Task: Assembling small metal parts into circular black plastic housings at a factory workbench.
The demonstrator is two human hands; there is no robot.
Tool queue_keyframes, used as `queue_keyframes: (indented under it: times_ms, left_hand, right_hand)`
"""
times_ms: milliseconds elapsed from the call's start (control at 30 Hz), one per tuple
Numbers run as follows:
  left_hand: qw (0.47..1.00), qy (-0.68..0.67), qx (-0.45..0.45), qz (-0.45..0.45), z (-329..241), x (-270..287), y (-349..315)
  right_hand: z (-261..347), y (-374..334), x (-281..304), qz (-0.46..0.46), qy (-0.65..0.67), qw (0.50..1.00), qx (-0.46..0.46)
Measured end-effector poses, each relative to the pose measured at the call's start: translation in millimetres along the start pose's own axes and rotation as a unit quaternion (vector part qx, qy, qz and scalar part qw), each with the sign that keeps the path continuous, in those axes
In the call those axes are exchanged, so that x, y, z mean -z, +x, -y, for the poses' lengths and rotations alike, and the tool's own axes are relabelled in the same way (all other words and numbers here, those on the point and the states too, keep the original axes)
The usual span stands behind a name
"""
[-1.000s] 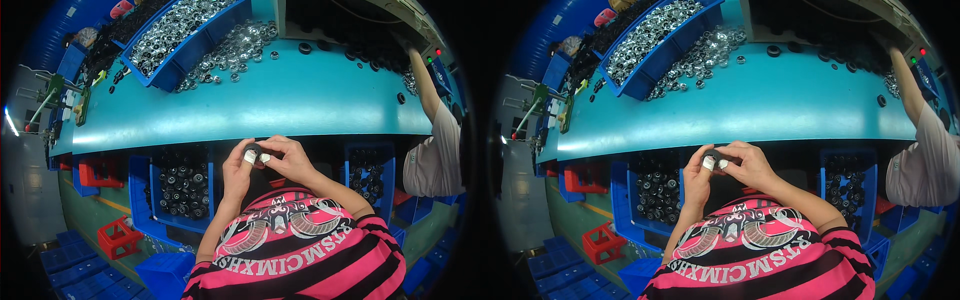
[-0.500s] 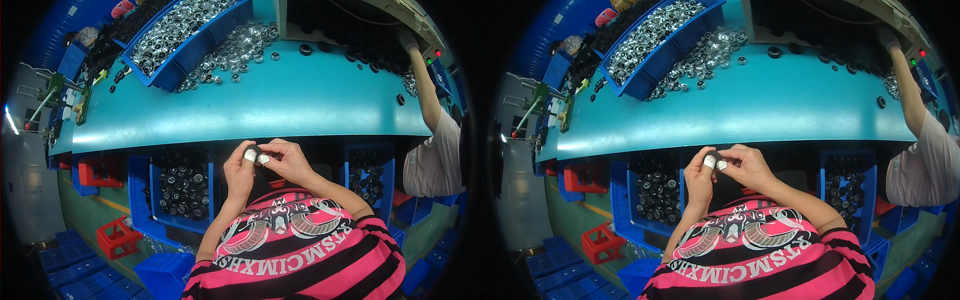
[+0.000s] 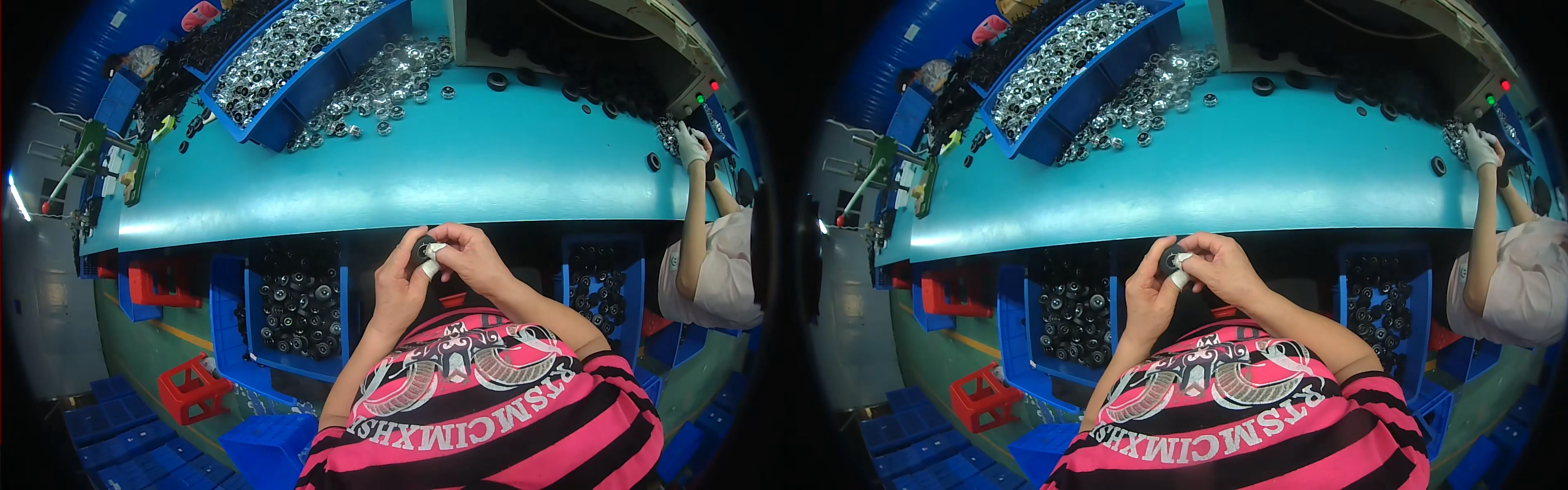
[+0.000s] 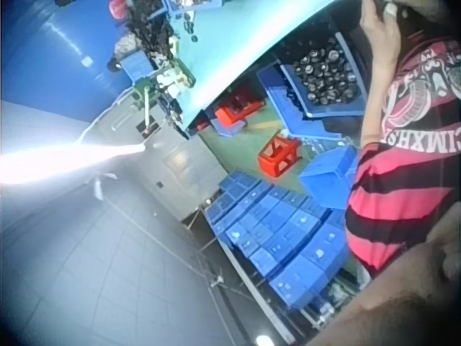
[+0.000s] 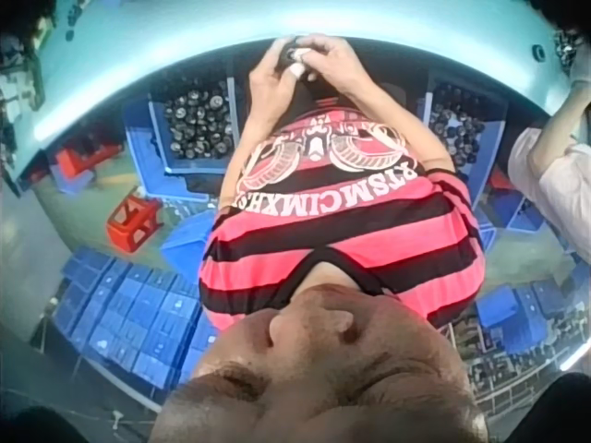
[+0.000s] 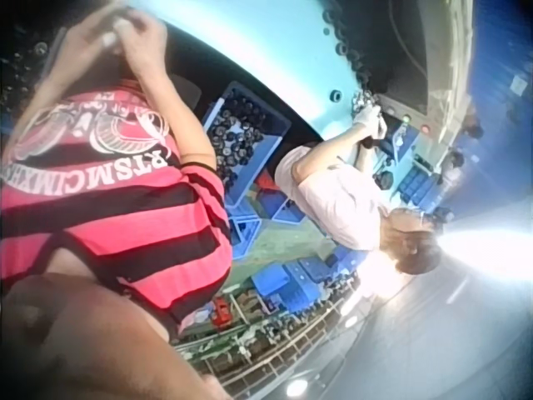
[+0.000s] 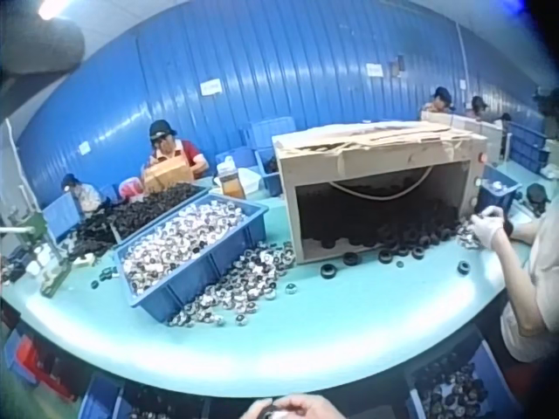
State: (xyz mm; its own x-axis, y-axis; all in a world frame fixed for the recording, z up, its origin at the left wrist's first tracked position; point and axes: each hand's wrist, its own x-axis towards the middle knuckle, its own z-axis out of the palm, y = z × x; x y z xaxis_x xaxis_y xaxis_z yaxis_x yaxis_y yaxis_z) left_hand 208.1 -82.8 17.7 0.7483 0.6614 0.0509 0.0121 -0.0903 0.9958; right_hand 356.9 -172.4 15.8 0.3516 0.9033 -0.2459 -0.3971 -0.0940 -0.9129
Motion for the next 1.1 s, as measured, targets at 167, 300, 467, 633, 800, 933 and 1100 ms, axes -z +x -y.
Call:
queue_keyframes:
  times_ms: [167,300,467,633,800,933,1100]
  left_hand:
    - [1.0,0.001,-0.013,0.005,1,-1,0]
    - [0.999,0.018,-0.031,0.006,1,-2,0]
    - [0.999,-0.028,-0.024,-0.004,7,-2,-1]
    - [0.988,-0.15,0.022,-0.011,1,-2,0]
    - [0.986,-0.159,0.043,-0.007,0,0,3]
    - [0.989,-0.133,0.065,-0.02,-2,6,3]
    - [0.975,0.18,0.028,-0.13,5,84,-31]
  right_hand:
    - [-2,-4,-3,-0.019,-0.004,1.0,0.014]
    - [-3,-5,-3,-0.029,-0.034,0.999,0.031]
    - [0,-1,3,0.023,0.019,0.999,-0.012]
    - [13,-3,5,0.047,0.019,0.999,-0.02]
    - [14,-4,4,0.041,0.011,0.999,-0.018]
    - [18,-3,13,0.003,-0.05,0.998,0.023]
    - [82,26,73,-0.136,-0.327,0.911,0.21]
